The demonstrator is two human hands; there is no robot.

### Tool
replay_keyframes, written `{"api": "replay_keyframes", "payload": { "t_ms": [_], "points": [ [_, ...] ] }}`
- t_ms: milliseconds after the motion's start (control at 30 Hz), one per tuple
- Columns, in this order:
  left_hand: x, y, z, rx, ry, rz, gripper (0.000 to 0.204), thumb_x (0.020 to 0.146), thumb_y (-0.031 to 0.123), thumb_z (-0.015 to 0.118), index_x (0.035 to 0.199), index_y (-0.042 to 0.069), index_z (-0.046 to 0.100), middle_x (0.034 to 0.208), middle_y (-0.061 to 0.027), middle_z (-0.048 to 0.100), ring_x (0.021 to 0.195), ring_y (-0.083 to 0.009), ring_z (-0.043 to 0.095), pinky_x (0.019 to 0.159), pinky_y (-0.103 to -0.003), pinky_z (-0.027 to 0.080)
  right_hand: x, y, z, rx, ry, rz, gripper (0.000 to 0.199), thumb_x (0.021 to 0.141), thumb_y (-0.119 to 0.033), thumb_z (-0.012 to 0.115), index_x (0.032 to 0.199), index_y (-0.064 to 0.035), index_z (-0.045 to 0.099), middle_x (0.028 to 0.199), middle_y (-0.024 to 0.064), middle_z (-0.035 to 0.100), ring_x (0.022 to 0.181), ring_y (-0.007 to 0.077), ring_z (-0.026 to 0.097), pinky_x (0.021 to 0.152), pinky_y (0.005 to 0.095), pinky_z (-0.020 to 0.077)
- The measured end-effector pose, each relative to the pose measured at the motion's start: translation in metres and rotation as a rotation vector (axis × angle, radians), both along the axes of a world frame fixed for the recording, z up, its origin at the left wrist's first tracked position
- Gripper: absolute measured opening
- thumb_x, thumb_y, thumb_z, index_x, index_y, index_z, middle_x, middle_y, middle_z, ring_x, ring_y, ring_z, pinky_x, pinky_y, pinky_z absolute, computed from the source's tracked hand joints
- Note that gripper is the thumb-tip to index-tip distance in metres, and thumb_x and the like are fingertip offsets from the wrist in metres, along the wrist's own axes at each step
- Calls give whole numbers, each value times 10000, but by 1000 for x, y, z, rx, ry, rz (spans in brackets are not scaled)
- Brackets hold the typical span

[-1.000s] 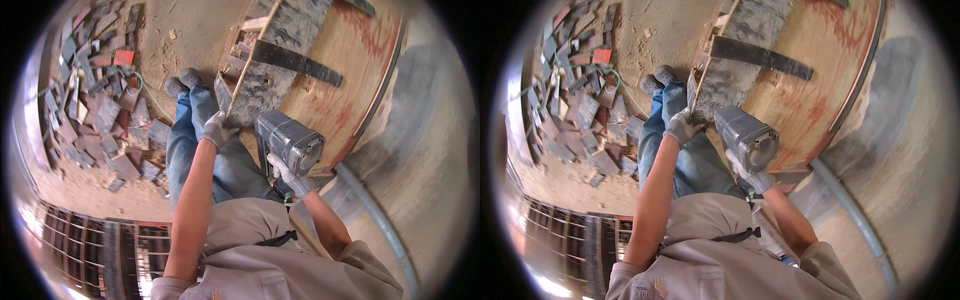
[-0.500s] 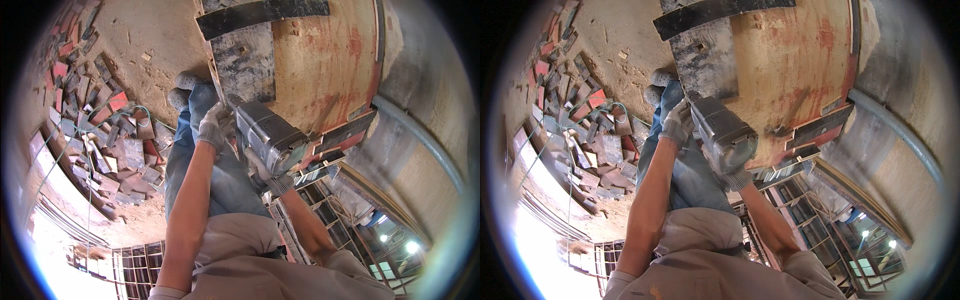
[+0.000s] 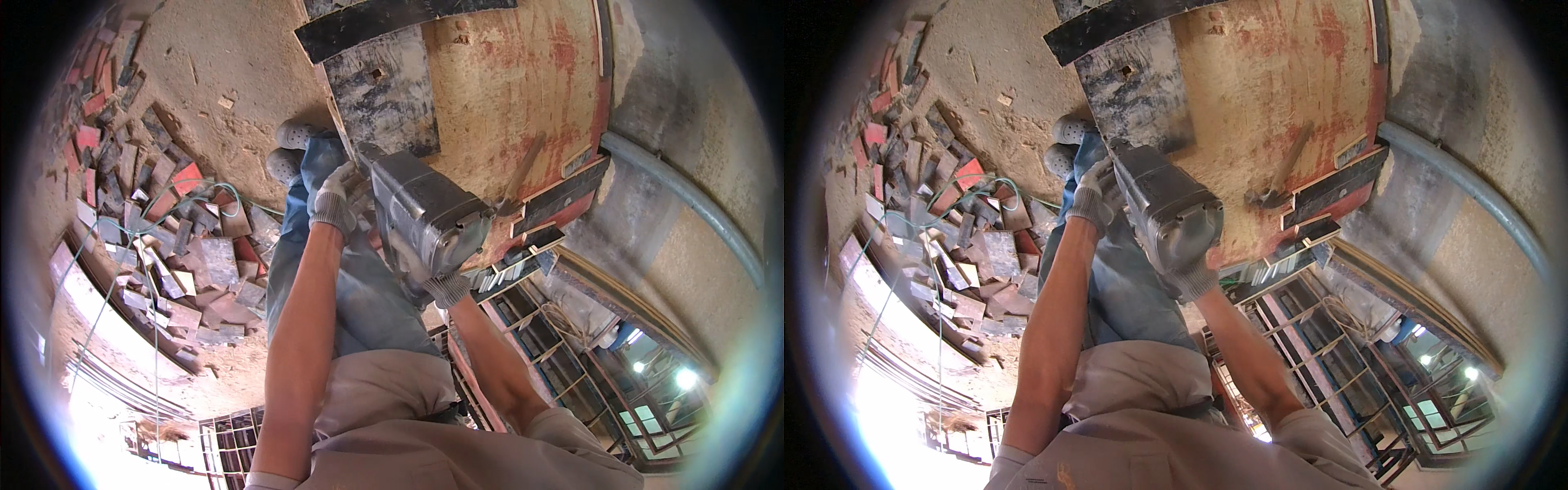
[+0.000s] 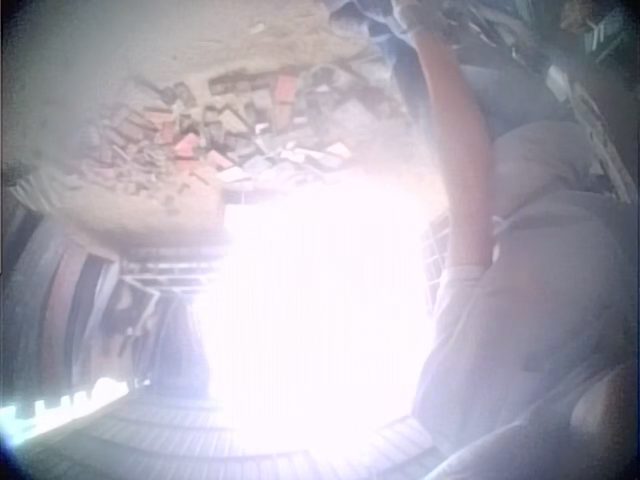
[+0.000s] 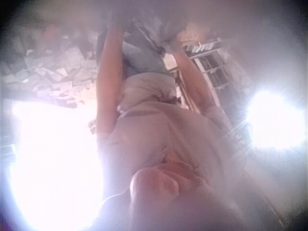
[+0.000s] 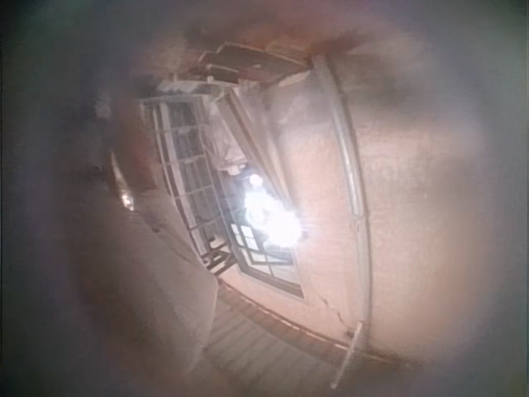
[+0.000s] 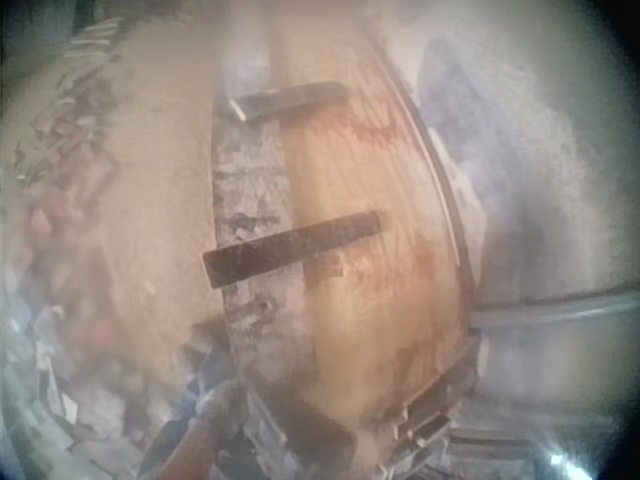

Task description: The person assembles a wooden frame by positioning thin wooden strips and fastening them with a pneumatic nail gun. They repeatedly pick up strips, align them on a large board, and drive nails to secure the pieces. The person also moves the assembled frame and handles additional strips from a nearby pile.

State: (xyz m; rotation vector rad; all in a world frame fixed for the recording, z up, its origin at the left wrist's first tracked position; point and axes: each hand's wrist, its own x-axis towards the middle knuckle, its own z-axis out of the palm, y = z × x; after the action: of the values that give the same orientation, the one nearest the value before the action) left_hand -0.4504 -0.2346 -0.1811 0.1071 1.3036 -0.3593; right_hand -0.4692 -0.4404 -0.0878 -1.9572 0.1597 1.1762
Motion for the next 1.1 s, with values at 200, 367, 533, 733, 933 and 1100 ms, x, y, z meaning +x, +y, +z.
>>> {"api": "replay_keyframes", "payload": {
  "t_ms": [200, 367, 533, 733, 933, 1100],
  "points": [
    [0, 3, 5, 5, -45, -22, 374, 979, 288, 601, 1307, 110, 629, 1088, -57, 691, 909, -240, 685, 766, -392, 547, 2, 7, 13, 17, 38, 19, 418, 1030, -242, 556, 1391, -40, 500, 1319, 103, 571, 1186, 194, 553, 1002, 331, 462],
    [-13, 5, 11, 47, -155, -99, 403, 987, 180, 569, 1378, 82, 580, 1112, -116, 713, 888, -254, 710, 685, -357, 596, 11, 22, 30, 576, 356, -688, 452, 1025, -269, 569, 1407, -38, 499, 1349, 125, 587, 1233, 212, 575, 1020, 346, 495],
    [-40, 16, 7, 133, -41, -167, 458, 1018, 159, 543, 1467, 89, 489, 1258, -131, 669, 987, -242, 691, 822, -386, 606, 10, 27, 43, 100, 169, -329, 372, 1032, -266, 569, 1339, -57, 551, 1246, 82, 612, 1086, 166, 585, 905, 315, 499],
    [-72, 47, -6, 282, -8, -189, 514, 918, 101, 664, 1412, 37, 536, 1142, -148, 700, 905, -243, 710, 711, -349, 621, -1, 4, 37, 59, -119, 5, 196, 986, -293, 687, 966, -101, 659, 770, -45, 616, 618, 72, 537, 537, 265, 427],
    [-58, 97, 11, 415, -172, 88, 539, 963, 90, 653, 1463, 18, 464, 1175, -176, 676, 902, -257, 710, 718, -373, 622, -10, -7, 31, -89, -126, 1, 305, 995, -302, 667, 762, -113, 613, 594, -40, 514, 505, 91, 481, 476, 278, 387],
    [15, 140, 36, 685, -290, 56, 526, 1067, 227, 397, 1531, -14, 337, 1409, -272, 555, 1192, -410, 632, 974, -509, 572, 15, -2, 50, -107, -94, -100, 302, 999, -311, 644, 768, -119, 609, 604, -36, 528, 508, 96, 501, 475, 270, 398]
  ]
}}
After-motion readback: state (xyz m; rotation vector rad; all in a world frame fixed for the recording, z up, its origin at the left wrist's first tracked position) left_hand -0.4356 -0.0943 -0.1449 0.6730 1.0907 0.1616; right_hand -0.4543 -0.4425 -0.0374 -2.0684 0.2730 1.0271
